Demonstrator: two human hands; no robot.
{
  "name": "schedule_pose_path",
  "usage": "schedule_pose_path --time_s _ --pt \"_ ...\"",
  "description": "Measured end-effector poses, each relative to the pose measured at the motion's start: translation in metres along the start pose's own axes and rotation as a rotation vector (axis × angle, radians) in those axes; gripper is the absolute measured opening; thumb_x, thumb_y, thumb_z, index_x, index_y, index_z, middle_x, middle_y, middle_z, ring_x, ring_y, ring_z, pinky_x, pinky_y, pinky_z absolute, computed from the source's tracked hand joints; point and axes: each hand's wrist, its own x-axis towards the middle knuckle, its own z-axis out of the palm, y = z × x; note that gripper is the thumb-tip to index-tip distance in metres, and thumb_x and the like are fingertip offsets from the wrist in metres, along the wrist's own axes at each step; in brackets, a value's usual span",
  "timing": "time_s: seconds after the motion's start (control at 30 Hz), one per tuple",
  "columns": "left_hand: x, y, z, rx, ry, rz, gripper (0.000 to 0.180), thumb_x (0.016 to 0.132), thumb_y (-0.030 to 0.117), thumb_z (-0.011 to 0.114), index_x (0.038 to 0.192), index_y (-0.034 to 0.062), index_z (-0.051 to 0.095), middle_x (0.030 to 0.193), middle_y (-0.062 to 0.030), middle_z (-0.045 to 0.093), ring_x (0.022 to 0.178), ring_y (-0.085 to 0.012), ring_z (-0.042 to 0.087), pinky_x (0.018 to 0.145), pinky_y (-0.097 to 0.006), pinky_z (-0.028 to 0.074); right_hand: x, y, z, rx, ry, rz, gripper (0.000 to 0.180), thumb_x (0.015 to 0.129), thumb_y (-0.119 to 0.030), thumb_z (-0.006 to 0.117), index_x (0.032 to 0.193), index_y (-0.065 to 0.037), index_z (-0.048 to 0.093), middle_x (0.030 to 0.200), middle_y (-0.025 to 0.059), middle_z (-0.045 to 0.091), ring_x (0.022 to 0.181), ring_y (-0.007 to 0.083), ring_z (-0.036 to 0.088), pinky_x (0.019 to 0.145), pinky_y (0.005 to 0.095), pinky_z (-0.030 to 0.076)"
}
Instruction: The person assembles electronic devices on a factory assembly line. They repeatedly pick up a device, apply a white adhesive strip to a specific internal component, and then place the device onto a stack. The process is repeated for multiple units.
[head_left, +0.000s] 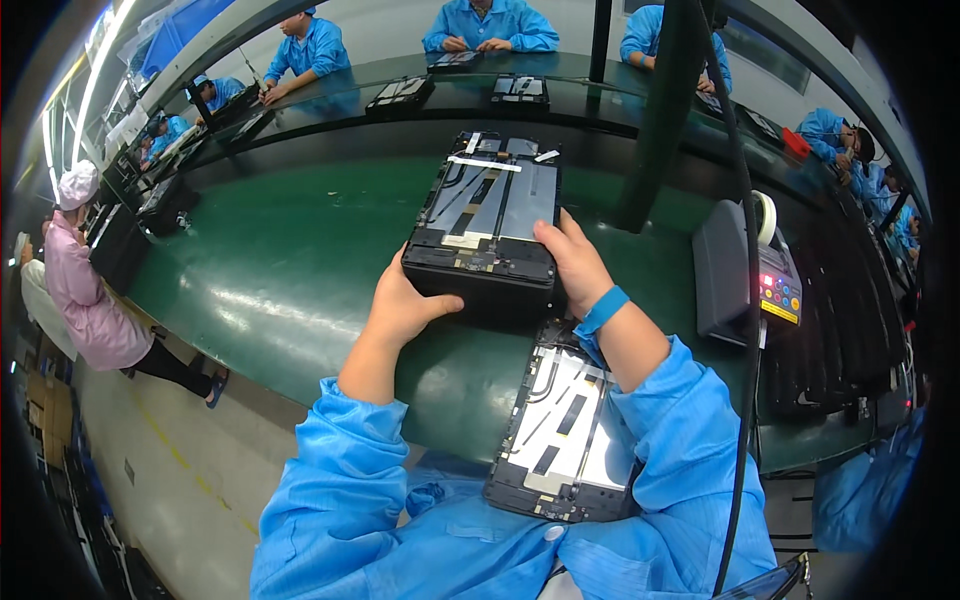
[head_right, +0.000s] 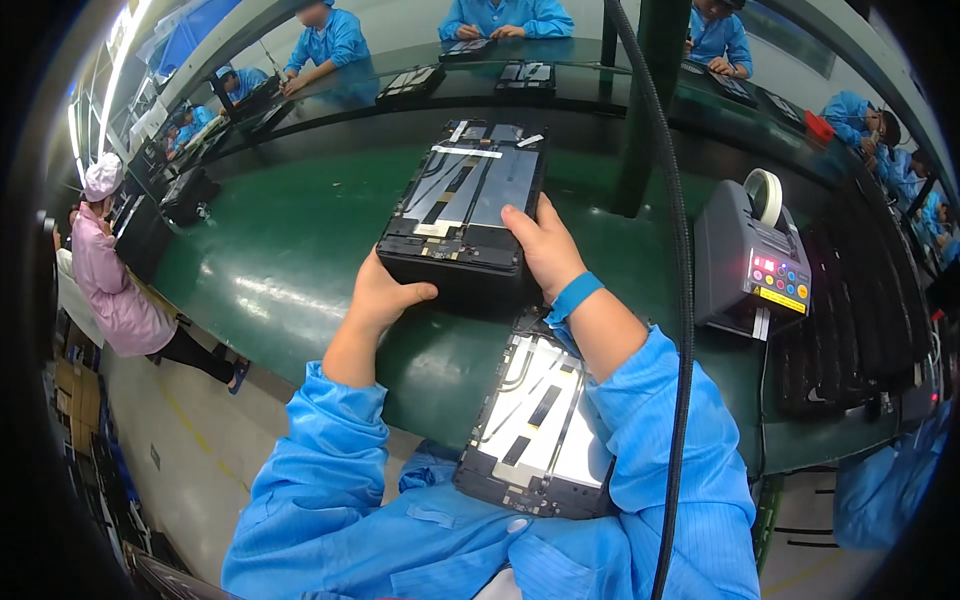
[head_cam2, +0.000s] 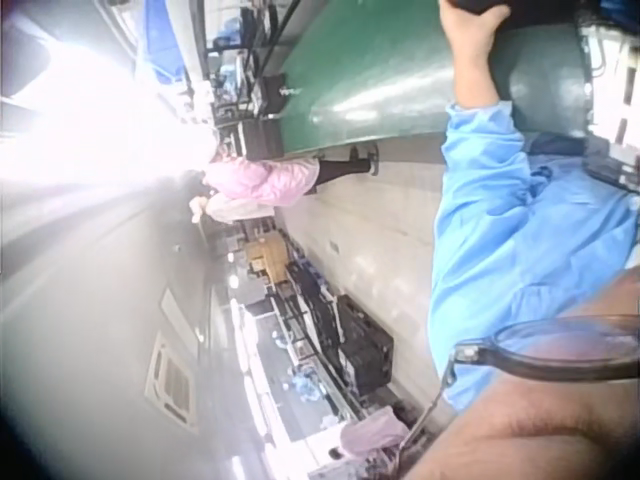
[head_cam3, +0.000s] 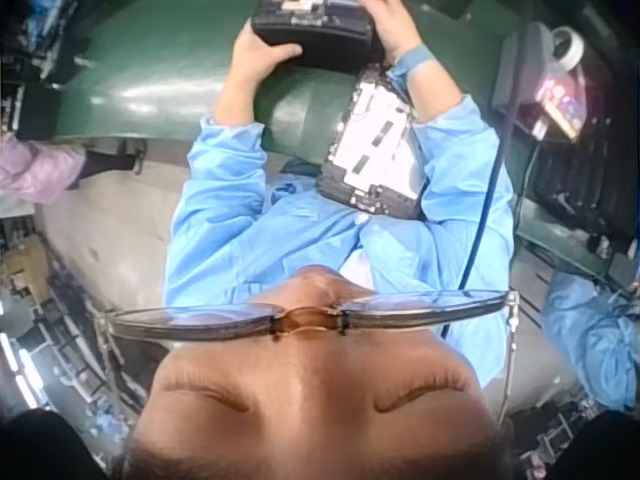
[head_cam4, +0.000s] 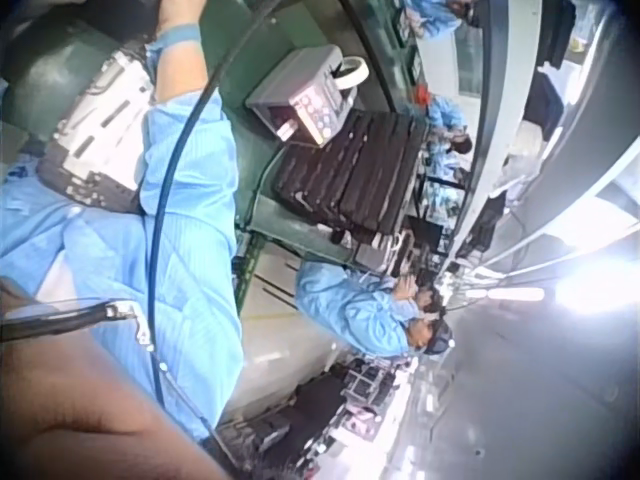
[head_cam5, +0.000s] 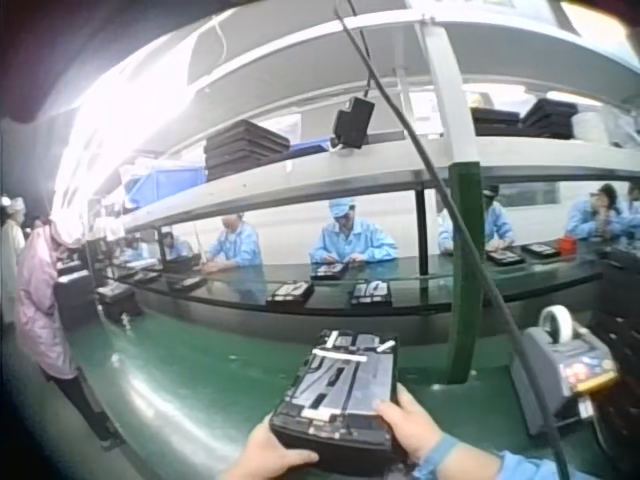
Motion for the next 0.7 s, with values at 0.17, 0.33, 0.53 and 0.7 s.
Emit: schedule_pose_path --time_s 0.17,0.33,0.53,0.7 --pt "0.001 -0.004 -0.001 -0.066 0.005 0.009 0.079 0.054 -0.006 0.082 0.125 -0.0019 0.048 0.113 -0.0092 0.062 0.104 -0.0196 0.058 0.092 -0.031 0.047 -0.001 0.002 -0.001 0.059 -0.037 0.010 0.057 0.090 -0.027 0.060 0.136 0.000 0.039 0.127 0.0135 0.054 0.115 0.0208 0.051 0.099 0.0313 0.038" --pt "0.002 -0.006 -0.002 -0.140 0.007 0.030 0.079 0.055 -0.006 0.081 0.126 -0.0016 0.048 0.114 -0.0088 0.061 0.106 -0.0198 0.057 0.093 -0.032 0.046 -0.001 0.001 0.002 0.045 -0.051 -0.005 0.059 0.091 -0.028 0.060 0.137 0.001 0.037 0.128 0.0139 0.052 0.117 0.0215 0.050 0.101 0.0314 0.036" --pt "0.003 -0.010 -0.001 -0.210 -0.012 0.088 0.094 0.056 0.010 0.089 0.135 -0.0013 0.039 0.122 -0.0095 0.056 0.114 -0.0208 0.052 0.099 -0.033 0.041 0.002 0.004 -0.006 0.051 -0.043 0.012 0.077 0.088 -0.033 0.064 0.144 0.002 0.025 0.137 0.0168 0.045 0.126 0.0238 0.043 0.105 0.0302 0.031" --pt "0.006 -0.014 0.004 -0.359 0.048 0.151 0.112 0.058 0.037 0.090 0.142 -0.0037 0.029 0.129 -0.0113 0.051 0.121 -0.0210 0.048 0.104 -0.033 0.036 -0.006 -0.006 0.004 -0.071 -0.029 -0.008 0.095 0.085 -0.034 0.067 0.148 0.003 0.007 0.141 0.0204 0.039 0.129 0.0252 0.041 0.107 0.0301 0.030"
